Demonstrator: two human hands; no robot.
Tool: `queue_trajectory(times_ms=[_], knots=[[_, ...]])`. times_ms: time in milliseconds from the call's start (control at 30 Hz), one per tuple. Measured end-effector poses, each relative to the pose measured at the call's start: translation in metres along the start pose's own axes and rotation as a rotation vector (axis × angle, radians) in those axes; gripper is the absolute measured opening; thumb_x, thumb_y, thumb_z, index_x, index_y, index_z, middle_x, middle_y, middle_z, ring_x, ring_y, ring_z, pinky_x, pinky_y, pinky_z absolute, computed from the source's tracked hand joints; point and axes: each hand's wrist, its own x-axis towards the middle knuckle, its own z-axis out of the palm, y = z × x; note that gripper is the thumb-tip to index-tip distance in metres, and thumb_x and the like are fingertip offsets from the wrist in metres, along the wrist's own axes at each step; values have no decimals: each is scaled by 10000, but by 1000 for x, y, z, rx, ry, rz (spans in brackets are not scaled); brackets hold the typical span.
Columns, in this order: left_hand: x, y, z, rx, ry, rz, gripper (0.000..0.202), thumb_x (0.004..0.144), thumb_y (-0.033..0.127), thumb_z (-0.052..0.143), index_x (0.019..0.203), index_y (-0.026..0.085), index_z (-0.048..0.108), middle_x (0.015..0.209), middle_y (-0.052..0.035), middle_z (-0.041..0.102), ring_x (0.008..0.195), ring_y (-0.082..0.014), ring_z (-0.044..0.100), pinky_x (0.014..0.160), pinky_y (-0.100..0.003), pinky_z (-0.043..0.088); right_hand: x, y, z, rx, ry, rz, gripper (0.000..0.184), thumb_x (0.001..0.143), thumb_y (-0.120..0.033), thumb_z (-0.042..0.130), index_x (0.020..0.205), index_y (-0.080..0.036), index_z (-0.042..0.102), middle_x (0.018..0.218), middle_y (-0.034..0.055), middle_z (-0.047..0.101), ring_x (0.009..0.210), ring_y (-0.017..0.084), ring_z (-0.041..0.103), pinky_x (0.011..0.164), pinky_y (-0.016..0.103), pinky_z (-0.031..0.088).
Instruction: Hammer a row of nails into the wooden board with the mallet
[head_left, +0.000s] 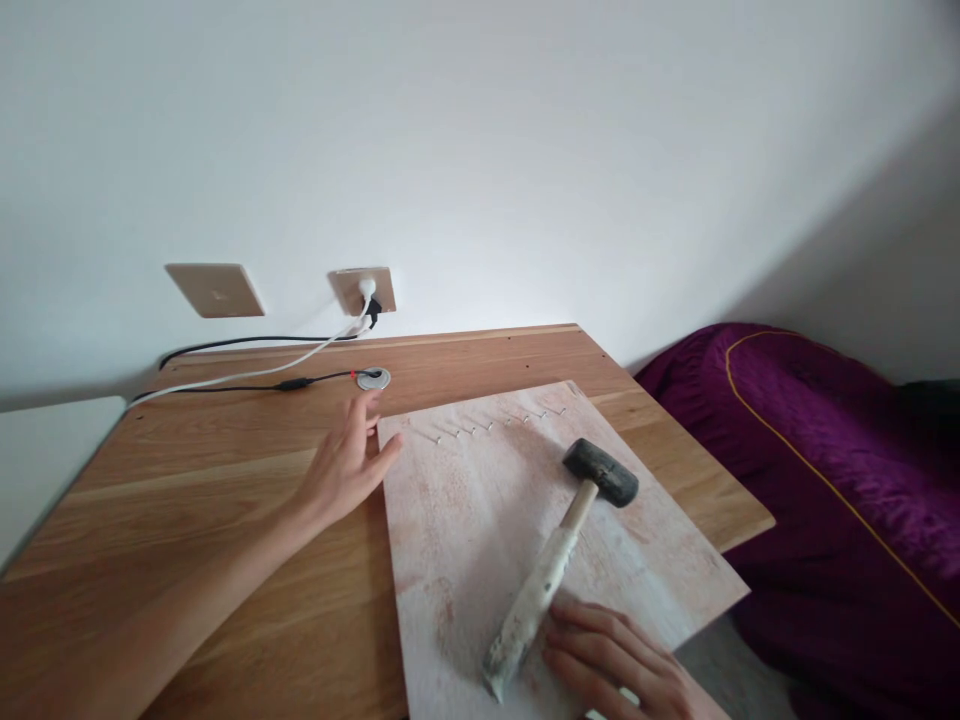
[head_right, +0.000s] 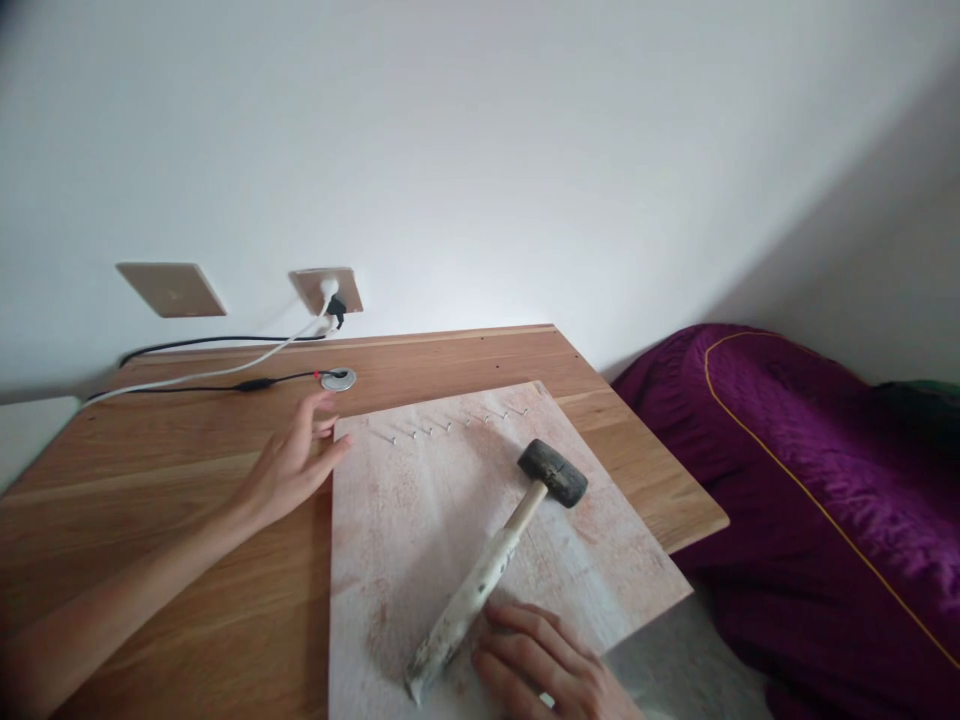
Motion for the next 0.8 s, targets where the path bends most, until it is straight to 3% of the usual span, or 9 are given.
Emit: queue_trajectory(times_ms=[233,400,500,633,733,800], knots=[[46,21,64,-294,-32,-61,540,949,489,650,1392,217,502,1388,-171,542,1207,-323,720,1068,-551,584,-39,27,-20,-99,61,240,324,1080,-286,625,1378,-209,727,1375,111,784,1273,266,753,1035,318,651],[73,37,90,-369,-55,-112,484,963,450,676,1357,227,504,1375,-168,554,1134,-309,744,1090,-561,559,-57,47,-29,-95,102,315,327,1062,-238,630,1374,-233,727,1371,106,786,1272,264,753,1024,318,651],[81,44,98,-350,-69,-119,475,969,442,681,1351,217,508,1398,-189,552,1116,-309,751,1103,-552,546,-64,56,-29,-72,112,338,355,1043,-213,646,1389,-240,719,1350,108,795,1269,262,755,1035,320,643],[82,40,100,-421,-110,-101,467,969,477,686,1319,213,524,1493,-209,522,1244,-335,715,1120,-524,535,-69,61,-31,-87,88,359,387,1033,-199,640,1410,-253,708,1385,110,777,1282,270,747,1039,333,642],[77,29,90,-504,-104,-103,433,979,581,647,1235,245,554,1495,-164,581,1377,-339,640,1168,-515,504,-67,55,-39,-142,72,360,409,1006,-303,710,1413,-265,701,1399,112,768,1246,297,767,1000,359,668],[69,24,76,-563,-77,-131,457,998,646,569,1207,239,562,1457,-156,628,1423,-336,608,1189,-518,492,-60,46,-45,-142,118,382,381,983,-405,751,1340,-273,728,1308,112,805,1179,312,798,930,352,701]])
